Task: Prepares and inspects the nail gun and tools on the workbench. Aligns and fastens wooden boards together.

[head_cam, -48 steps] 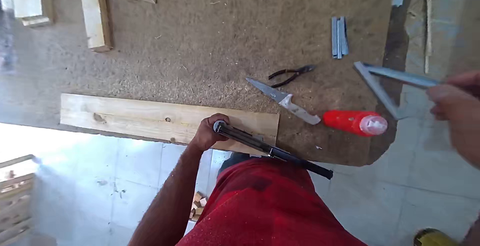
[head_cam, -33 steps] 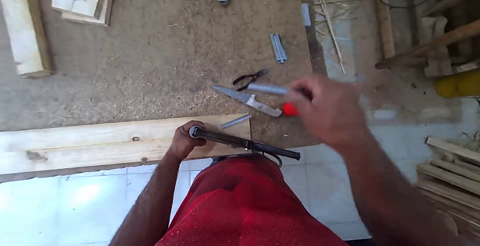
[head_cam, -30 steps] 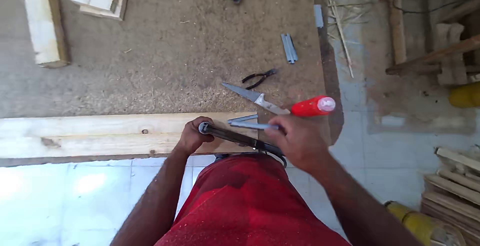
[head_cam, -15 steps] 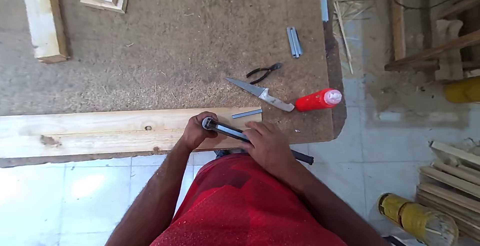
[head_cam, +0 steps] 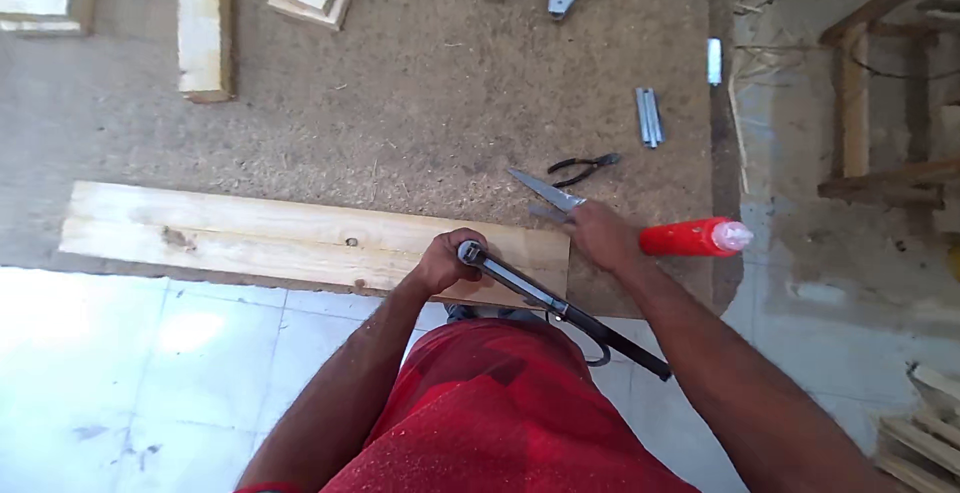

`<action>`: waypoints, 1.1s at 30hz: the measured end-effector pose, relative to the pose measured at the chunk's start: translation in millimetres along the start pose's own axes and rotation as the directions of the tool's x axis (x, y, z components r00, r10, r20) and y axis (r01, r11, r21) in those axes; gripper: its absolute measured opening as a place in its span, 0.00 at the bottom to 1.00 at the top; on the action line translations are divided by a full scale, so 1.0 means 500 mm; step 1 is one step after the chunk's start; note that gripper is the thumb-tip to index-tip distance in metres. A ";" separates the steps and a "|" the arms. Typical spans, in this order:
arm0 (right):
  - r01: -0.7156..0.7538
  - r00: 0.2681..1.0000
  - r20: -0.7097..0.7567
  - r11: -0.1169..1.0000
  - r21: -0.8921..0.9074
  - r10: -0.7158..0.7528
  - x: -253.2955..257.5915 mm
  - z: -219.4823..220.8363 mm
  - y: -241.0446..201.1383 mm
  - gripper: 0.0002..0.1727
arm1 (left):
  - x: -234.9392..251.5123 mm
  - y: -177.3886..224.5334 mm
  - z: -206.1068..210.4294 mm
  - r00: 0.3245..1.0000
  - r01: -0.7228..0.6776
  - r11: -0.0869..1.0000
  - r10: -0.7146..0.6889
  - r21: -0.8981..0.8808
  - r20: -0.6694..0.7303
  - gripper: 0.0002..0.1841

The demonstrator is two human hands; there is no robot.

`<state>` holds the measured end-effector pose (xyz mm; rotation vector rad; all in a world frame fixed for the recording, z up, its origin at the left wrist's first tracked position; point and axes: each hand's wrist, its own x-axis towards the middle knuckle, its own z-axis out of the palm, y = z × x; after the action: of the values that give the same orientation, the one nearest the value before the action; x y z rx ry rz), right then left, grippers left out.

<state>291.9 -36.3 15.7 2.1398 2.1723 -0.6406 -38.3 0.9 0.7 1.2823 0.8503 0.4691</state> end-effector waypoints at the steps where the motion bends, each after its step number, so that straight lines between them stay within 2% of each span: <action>1: -0.107 0.992 -0.065 0.994 0.016 0.108 0.011 -0.024 -0.004 0.18 | 0.000 0.000 -0.001 1.000 0.008 1.000 -0.008 -0.014 0.006 0.29; 3: -0.241 0.948 -0.185 0.964 0.111 0.258 0.014 -0.083 -0.021 0.27 | 0.002 -0.002 0.001 1.000 0.023 0.999 -0.023 -0.042 0.006 0.30; 5: -0.230 0.928 -0.248 0.951 0.209 0.279 -0.030 -0.138 -0.053 0.32 | 0.004 -0.007 0.000 1.000 0.015 0.995 -0.015 -0.102 0.003 0.30; 8: -0.188 0.962 -0.141 0.941 0.283 0.235 -0.191 -0.172 -0.081 0.33 | 0.002 -0.012 -0.005 1.000 0.021 0.978 -0.025 -0.208 -0.016 0.30; 10: -0.263 0.956 -0.007 0.865 0.428 0.294 -0.309 -0.148 -0.037 0.38 | 0.002 -0.018 -0.010 1.000 0.009 0.964 -0.014 -0.264 -0.015 0.29; 11: -0.304 0.940 0.047 0.770 0.561 0.337 -0.353 -0.127 -0.005 0.42 | 0.003 -0.021 -0.012 1.000 0.000 0.957 -0.003 -0.291 -0.008 0.29; 13: -0.280 0.920 0.115 0.424 0.862 0.374 -0.398 -0.087 0.029 0.52 | 0.002 -0.024 -0.015 1.000 -0.001 0.951 0.008 -0.308 0.021 0.29; 15: -0.178 0.903 0.124 0.095 0.979 0.412 -0.404 -0.063 0.020 0.60 | 0.005 -0.017 -0.015 0.999 0.019 0.955 -0.006 -0.295 0.048 0.28; 16: -0.094 0.884 0.088 -0.011 0.996 0.459 -0.396 -0.053 0.008 0.59 | 0.007 -0.014 -0.014 0.999 0.027 0.959 -0.013 -0.282 0.053 0.28; 17: 0.025 0.846 0.017 -0.072 0.997 0.532 -0.377 -0.043 -0.012 0.55 | 0.009 -0.011 -0.013 0.999 0.030 0.967 -0.018 -0.253 0.049 0.28; 19: 0.235 0.743 -0.097 -0.122 0.964 0.662 -0.303 -0.024 -0.083 0.48 | 0.010 -0.003 -0.013 0.999 0.028 0.985 -0.025 -0.170 0.020 0.28; 21: 0.299 0.748 -0.142 -0.138 0.944 0.648 -0.230 -0.010 -0.169 0.51 | 0.005 0.005 -0.019 0.998 0.067 0.990 -0.066 -0.120 0.013 0.28; 23: 0.357 0.770 -0.189 -0.166 0.919 0.610 -0.189 -0.015 -0.195 0.52 | 0.007 0.017 -0.032 0.996 0.093 0.990 -0.093 -0.102 0.011 0.29; 25: 0.360 0.786 -0.233 -0.118 0.925 0.573 -0.181 -0.017 -0.184 0.50 | 0.000 0.030 -0.040 0.996 0.086 0.995 -0.084 -0.058 0.026 0.30; 26: 0.348 0.785 -0.273 -0.030 0.937 0.557 -0.186 -0.017 -0.180 0.47 | -0.001 0.035 -0.039 0.998 0.064 0.998 -0.064 -0.014 0.030 0.31; 27: 0.335 0.771 -0.351 0.130 0.933 0.531 -0.194 -0.016 -0.182 0.41 | 0.004 0.037 -0.038 0.999 0.030 0.998 -0.032 0.049 0.033 0.31; 28: 0.305 0.749 -0.462 0.371 0.877 0.474 -0.211 -0.014 -0.191 0.32 | 0.008 0.039 -0.033 0.999 0.008 0.993 -0.013 0.120 0.041 0.31; 29: 0.234 0.743 -0.560 0.642 0.731 0.367 -0.234 -0.017 -0.210 0.25 | 0.011 0.042 -0.026 0.999 0.000 0.984 -0.009 0.178 0.052 0.30; 30: 0.170 0.771 -0.593 0.820 0.546 0.235 -0.251 -0.018 -0.238 0.24 | 0.013 0.046 -0.022 0.998 0.007 0.975 -0.021 0.223 0.058 0.30; 31: 0.146 0.831 -0.547 0.908 0.393 0.103 -0.259 -0.010 -0.267 0.23 | 0.016 0.050 -0.021 0.998 0.014 0.970 -0.029 0.244 0.059 0.29; 32: 0.162 0.894 -0.446 0.949 0.271 -0.026 -0.253 0.007 -0.294 0.23 | 0.021 0.055 -0.026 0.997 0.022 0.968 -0.038 0.248 0.061 0.30; 33: 0.190 0.927 -0.356 0.967 0.168 -0.121 -0.237 0.038 -0.311 0.24 | 0.026 0.060 -0.029 0.996 0.035 0.969 -0.052 0.246 0.065 0.30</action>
<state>143.8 -150.4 75.6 2.3472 2.5810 -0.5473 -37.0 27.4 24.8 1.4949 0.8944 0.2869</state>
